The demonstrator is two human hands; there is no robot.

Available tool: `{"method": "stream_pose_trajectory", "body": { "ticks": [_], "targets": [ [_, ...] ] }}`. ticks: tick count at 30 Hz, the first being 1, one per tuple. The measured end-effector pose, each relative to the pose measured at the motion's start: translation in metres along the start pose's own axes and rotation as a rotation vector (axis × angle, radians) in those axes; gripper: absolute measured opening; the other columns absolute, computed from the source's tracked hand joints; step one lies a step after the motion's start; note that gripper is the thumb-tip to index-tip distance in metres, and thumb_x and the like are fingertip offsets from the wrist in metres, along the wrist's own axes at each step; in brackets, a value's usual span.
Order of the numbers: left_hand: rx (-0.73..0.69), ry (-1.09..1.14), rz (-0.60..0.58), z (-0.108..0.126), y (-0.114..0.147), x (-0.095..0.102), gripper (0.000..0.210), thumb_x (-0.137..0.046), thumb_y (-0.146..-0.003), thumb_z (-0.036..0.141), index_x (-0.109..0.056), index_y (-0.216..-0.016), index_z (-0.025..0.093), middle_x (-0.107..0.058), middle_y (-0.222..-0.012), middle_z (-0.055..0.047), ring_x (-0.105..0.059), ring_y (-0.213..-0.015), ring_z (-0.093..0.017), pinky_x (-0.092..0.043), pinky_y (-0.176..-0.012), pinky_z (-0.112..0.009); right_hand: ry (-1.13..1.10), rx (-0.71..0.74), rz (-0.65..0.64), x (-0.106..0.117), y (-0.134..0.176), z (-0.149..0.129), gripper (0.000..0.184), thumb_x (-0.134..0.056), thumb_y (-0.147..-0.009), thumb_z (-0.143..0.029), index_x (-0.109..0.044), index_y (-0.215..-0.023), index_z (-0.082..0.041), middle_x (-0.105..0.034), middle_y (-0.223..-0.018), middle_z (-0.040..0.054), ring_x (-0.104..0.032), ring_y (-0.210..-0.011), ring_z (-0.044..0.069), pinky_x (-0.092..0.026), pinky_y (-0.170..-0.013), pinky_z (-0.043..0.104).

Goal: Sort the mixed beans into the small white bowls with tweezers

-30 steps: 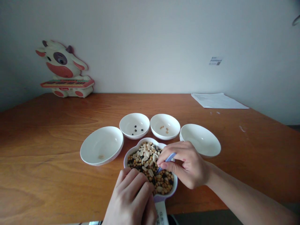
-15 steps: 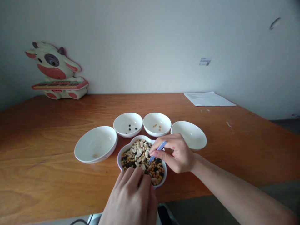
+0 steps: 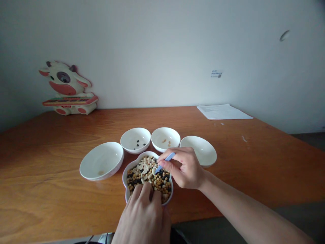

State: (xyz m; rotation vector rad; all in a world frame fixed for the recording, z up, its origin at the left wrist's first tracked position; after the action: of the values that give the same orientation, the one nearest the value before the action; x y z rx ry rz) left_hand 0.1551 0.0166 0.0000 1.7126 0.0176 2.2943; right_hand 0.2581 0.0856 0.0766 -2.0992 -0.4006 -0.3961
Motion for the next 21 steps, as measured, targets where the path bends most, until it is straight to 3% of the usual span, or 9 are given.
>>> {"method": "stream_pose_trajectory", "body": {
  "ticks": [3, 8, 11, 13, 15, 18, 21],
  "targets": [
    [-0.009, -0.017, 0.073, 0.000, 0.002, 0.011, 0.030, -0.042, -0.087, 0.022, -0.066, -0.103, 0.016, -0.060, -0.109, -0.013, -0.054, -0.106, -0.030, -0.045, -0.096, -0.054, 0.029, -0.025, -0.015, -0.002, 0.000, 0.002, 0.016, -0.058, -0.087, -0.013, -0.069, -0.076, -0.013, -0.074, -0.072, 0.0074, -0.069, -0.064, 0.016, -0.051, -0.062, 0.025],
    [-0.081, -0.021, 0.092, 0.003, 0.009, 0.024, 0.027, -0.045, -0.089, 0.024, -0.066, -0.104, 0.018, -0.062, -0.110, -0.012, -0.057, -0.108, -0.028, -0.048, -0.097, -0.051, 0.034, -0.042, -0.028, -0.004, 0.001, 0.005, 0.017, -0.056, -0.088, -0.016, -0.069, -0.076, -0.015, -0.075, -0.073, 0.0064, -0.070, -0.065, 0.017, -0.053, -0.063, 0.026],
    [-0.175, -0.042, 0.156, -0.002, 0.015, 0.028, 0.029, -0.040, -0.089, 0.016, -0.066, -0.098, 0.022, -0.066, -0.101, -0.008, -0.063, -0.091, -0.021, -0.055, -0.084, -0.040, 0.039, -0.040, -0.022, -0.003, 0.002, 0.006, 0.017, -0.056, -0.088, -0.017, -0.069, -0.078, -0.015, -0.075, -0.073, 0.0062, -0.070, -0.066, 0.017, -0.053, -0.063, 0.026],
    [-0.283, -0.102, 0.206, -0.007, 0.022, 0.029, 0.036, -0.038, -0.081, 0.004, -0.066, -0.092, 0.025, -0.069, -0.093, -0.003, -0.066, -0.081, -0.017, -0.056, -0.076, -0.030, 0.036, -0.037, -0.013, -0.002, 0.002, 0.007, 0.016, -0.056, -0.088, -0.017, -0.069, -0.078, -0.015, -0.075, -0.073, 0.0059, -0.070, -0.066, 0.017, -0.053, -0.064, 0.027],
    [-0.395, -0.187, 0.339, -0.013, 0.030, 0.035, 0.041, -0.042, -0.069, 0.002, -0.067, -0.092, 0.026, -0.071, -0.092, -0.001, -0.068, -0.076, -0.016, -0.056, -0.070, -0.025, 0.023, -0.037, 0.002, -0.002, 0.002, 0.007, 0.016, -0.056, -0.088, -0.016, -0.069, -0.078, -0.015, -0.075, -0.073, 0.0055, -0.070, -0.065, 0.017, -0.053, -0.063, 0.026],
    [-0.558, -0.291, 0.537, -0.014, 0.042, 0.044, 0.049, -0.043, -0.067, 0.004, -0.067, -0.102, 0.028, -0.074, -0.093, 0.001, -0.070, -0.077, -0.017, -0.056, -0.070, -0.023, 0.016, -0.041, 0.018, -0.001, 0.001, 0.007, 0.017, -0.056, -0.088, -0.016, -0.069, -0.077, -0.015, -0.075, -0.072, 0.0048, -0.069, -0.063, 0.016, -0.053, -0.062, 0.026],
    [-0.569, -0.341, 0.562, -0.012, 0.042, 0.045, 0.045, -0.043, -0.070, 0.003, -0.067, -0.099, 0.028, -0.074, -0.090, 0.002, -0.070, -0.075, -0.017, -0.055, -0.070, -0.024, 0.072, -0.050, 0.061, 0.009, -0.001, 0.005, 0.018, -0.056, -0.088, -0.018, -0.070, -0.078, -0.015, -0.074, -0.072, 0.0053, -0.068, -0.062, 0.016, -0.052, -0.059, 0.025]
  ]
}}
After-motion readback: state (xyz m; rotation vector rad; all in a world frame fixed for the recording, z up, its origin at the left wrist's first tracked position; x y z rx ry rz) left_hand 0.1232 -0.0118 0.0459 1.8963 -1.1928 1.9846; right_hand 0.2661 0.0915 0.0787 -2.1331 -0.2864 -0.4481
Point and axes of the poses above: each hand's wrist, its own y-axis away from the middle knuckle, its own x-axis out of the back of the hand, z = x × y, the point moved 7 cm from there along -y, towards the middle knuckle
